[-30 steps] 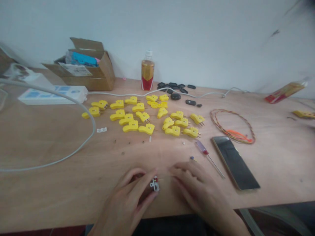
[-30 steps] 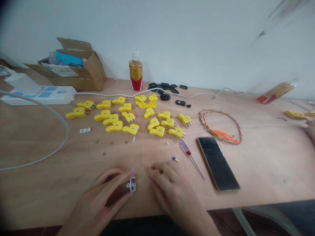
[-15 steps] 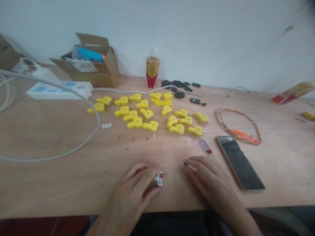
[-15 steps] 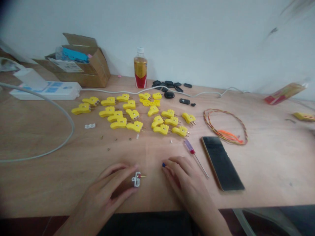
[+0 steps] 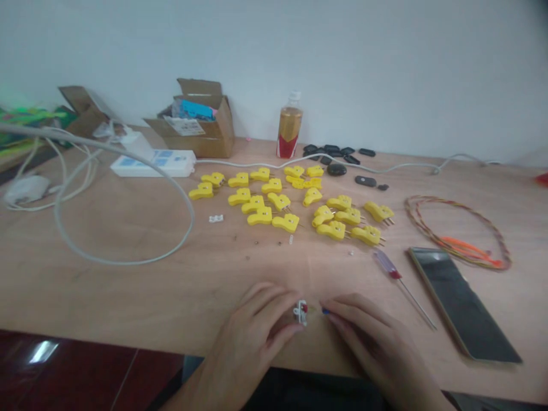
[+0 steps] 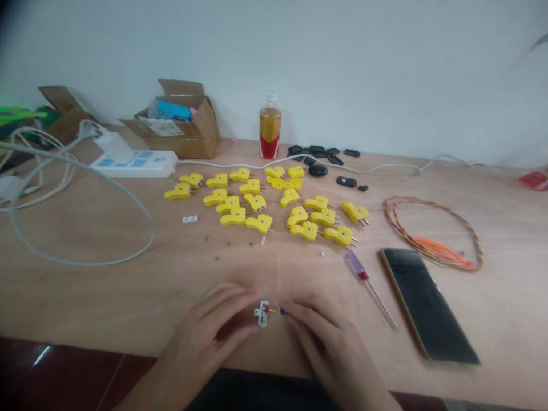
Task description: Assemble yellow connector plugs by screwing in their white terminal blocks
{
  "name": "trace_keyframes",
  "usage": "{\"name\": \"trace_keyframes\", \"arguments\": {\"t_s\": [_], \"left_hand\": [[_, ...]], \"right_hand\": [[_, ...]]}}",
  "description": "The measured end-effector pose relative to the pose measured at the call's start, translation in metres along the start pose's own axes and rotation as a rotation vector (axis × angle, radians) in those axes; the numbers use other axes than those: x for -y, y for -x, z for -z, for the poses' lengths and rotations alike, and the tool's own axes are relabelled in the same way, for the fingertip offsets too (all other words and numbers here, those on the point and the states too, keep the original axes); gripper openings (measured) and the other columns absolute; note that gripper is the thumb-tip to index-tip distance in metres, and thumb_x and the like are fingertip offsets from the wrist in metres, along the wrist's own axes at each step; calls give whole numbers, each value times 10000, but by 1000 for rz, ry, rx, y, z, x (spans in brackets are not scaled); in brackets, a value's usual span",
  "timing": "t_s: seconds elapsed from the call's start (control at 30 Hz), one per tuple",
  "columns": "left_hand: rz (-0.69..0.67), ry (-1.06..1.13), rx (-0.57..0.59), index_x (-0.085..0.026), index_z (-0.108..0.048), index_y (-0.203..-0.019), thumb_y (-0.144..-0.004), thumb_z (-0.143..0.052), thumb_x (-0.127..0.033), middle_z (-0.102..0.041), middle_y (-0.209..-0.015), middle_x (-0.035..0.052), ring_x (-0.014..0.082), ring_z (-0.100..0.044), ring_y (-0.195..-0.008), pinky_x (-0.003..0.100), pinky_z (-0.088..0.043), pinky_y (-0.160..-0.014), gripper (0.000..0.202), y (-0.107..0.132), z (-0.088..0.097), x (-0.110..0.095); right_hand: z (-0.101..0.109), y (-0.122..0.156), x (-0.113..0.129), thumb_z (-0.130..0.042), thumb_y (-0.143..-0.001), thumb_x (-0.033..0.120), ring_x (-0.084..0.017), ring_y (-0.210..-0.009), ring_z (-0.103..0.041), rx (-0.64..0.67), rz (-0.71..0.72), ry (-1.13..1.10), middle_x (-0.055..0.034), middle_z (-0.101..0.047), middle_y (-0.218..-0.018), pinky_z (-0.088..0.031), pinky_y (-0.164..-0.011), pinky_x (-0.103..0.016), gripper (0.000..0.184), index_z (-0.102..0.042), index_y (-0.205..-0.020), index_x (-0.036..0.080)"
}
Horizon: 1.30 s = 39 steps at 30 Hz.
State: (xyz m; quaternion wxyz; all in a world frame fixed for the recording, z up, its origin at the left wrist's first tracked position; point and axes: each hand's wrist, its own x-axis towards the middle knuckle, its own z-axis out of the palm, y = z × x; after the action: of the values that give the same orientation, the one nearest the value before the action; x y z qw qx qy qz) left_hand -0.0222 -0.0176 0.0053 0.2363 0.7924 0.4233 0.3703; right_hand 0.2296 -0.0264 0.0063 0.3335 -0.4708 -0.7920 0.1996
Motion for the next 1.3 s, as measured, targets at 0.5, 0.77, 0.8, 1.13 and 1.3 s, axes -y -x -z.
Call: {"name": "trace_keyframes", "arguments": {"t_s": [0.5,0.77,0.8,1.13,1.3], "left_hand": [[123,-373,241,-165,-760,-1078,-996,-611,-78,-747,-1078,75,249,-734,-997,422,-606,-936,191,-103,34,32],[60,-315,230,-188,-761,-988,-969,-569,-23,-799,-985,40,239,-755,-921,366,-612,-855,254,-87,27,26],[46,-267,211,-209,-769,-1033,-971,-560,-26,-819,-993,20,227,-771,-908,347,-620,-843,284,-77,28,21],[-80,13,70,-273,-674,-1277,-1083,-608,-285,-836,-1142,3,153,-809,-1001,246,-640,-943,205,0,12,-7],[-153,-6,104,-268,-630,-1337,-1092,-585,-239,-819,-1176,31,170,-790,-1060,261,-632,-960,251,3,13,-3]], "right_hand": [[-3,3,2,-628,-1017,275,-207,-869,-815,-44,-165,-26,-39,-833,-974,-690,-773,-292,163,-781,-1072,270],[1,1,7,-639,-1009,184,-180,-902,-818,-27,-118,-111,-30,-843,-1006,-675,-814,-249,173,-784,-1073,253],[2,1,9,-636,-1008,170,-176,-898,-816,-44,-83,-113,-37,-840,-1004,-673,-815,-239,181,-784,-1079,246],[-11,9,24,-587,-1023,126,-193,-976,-794,-34,121,-111,-66,-799,-1056,-679,-910,-297,299,-737,-1244,259],[-12,10,24,-578,-1035,120,-188,-992,-788,-28,111,-136,-66,-795,-1057,-678,-900,-283,289,-738,-1239,247]]}}
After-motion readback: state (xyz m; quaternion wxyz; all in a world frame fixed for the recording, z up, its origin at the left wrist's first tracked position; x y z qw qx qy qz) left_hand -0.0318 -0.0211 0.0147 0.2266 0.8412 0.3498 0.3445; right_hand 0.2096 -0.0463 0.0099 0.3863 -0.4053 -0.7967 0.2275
